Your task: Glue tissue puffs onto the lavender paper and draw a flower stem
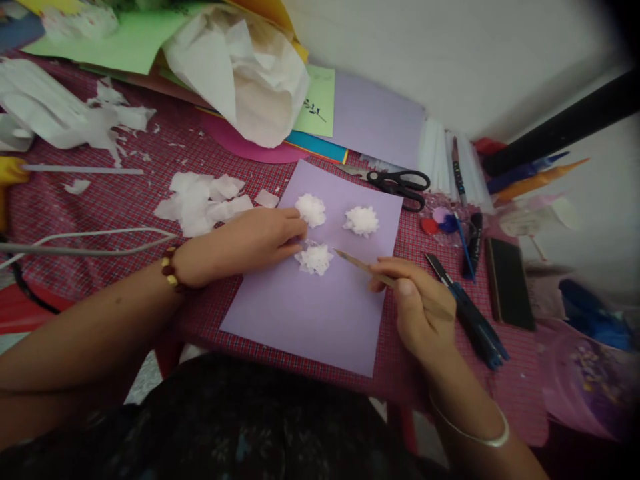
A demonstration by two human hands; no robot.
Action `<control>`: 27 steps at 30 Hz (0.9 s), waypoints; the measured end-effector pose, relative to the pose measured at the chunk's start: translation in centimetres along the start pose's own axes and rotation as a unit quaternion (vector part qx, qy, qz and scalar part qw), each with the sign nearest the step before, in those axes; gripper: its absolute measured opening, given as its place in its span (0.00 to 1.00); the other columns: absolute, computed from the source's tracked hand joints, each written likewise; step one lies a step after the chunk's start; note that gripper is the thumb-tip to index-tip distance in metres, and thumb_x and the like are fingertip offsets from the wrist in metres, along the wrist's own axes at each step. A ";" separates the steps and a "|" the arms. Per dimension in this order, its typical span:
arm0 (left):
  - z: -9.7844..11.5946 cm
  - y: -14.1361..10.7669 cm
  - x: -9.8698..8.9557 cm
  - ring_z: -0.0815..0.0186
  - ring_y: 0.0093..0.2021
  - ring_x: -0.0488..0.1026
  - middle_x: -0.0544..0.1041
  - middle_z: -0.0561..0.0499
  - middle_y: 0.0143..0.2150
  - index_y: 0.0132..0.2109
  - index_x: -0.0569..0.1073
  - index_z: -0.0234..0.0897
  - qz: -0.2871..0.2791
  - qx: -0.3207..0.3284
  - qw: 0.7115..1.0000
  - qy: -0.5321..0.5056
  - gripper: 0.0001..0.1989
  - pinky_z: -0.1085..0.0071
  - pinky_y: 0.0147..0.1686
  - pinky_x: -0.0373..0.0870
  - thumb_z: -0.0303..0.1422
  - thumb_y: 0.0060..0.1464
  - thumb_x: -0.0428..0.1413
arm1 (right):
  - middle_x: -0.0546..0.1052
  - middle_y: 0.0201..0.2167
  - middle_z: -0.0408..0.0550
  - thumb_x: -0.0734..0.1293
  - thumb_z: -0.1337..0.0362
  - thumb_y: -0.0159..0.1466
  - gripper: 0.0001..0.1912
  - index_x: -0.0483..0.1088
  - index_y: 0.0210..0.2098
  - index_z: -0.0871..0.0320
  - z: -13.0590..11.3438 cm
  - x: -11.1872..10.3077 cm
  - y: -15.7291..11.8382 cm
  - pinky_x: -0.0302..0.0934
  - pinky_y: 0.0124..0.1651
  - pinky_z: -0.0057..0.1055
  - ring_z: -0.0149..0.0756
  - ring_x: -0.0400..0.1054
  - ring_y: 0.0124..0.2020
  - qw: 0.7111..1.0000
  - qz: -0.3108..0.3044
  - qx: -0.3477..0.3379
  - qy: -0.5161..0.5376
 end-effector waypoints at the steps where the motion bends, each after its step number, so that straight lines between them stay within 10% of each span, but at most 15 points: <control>1: 0.0 0.0 0.0 0.66 0.37 0.71 0.71 0.49 0.40 0.39 0.71 0.35 -0.001 -0.001 1.000 0.001 0.10 0.71 0.37 0.64 0.35 0.64 0.48 | 0.77 0.28 0.43 0.59 0.64 0.70 0.12 0.73 0.45 0.54 -0.1 0.2 0.0 0.65 0.50 0.42 0.35 0.72 0.34 1.000 -0.010 -0.005 0.000; 8: -0.1 -0.1 0.2 0.65 0.37 0.71 0.70 0.49 0.40 0.39 0.70 0.36 -0.001 0.002 1.000 0.020 0.10 0.70 0.37 0.64 0.36 0.65 0.48 | 0.76 0.27 0.42 0.60 0.65 0.69 0.10 0.74 0.41 0.55 -0.5 0.4 0.0 0.65 0.32 0.30 0.30 0.71 0.28 0.999 -0.046 -0.006 -0.011; 27: -0.1 0.0 0.1 0.65 0.37 0.70 0.70 0.49 0.40 0.41 0.71 0.36 -0.004 0.000 1.000 0.025 0.11 0.70 0.37 0.64 0.36 0.64 0.47 | 0.69 0.20 0.41 0.58 0.64 0.70 0.15 0.67 0.28 0.57 -2.1 0.5 0.1 0.57 0.27 0.29 0.28 0.64 0.23 0.992 -0.094 -0.051 -0.073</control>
Point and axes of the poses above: each hand's wrist, its own y-axis towards the middle knuckle, its own x-axis out of the palm, z = x × y, the point moved 6 cm from there along y, towards the middle knuckle
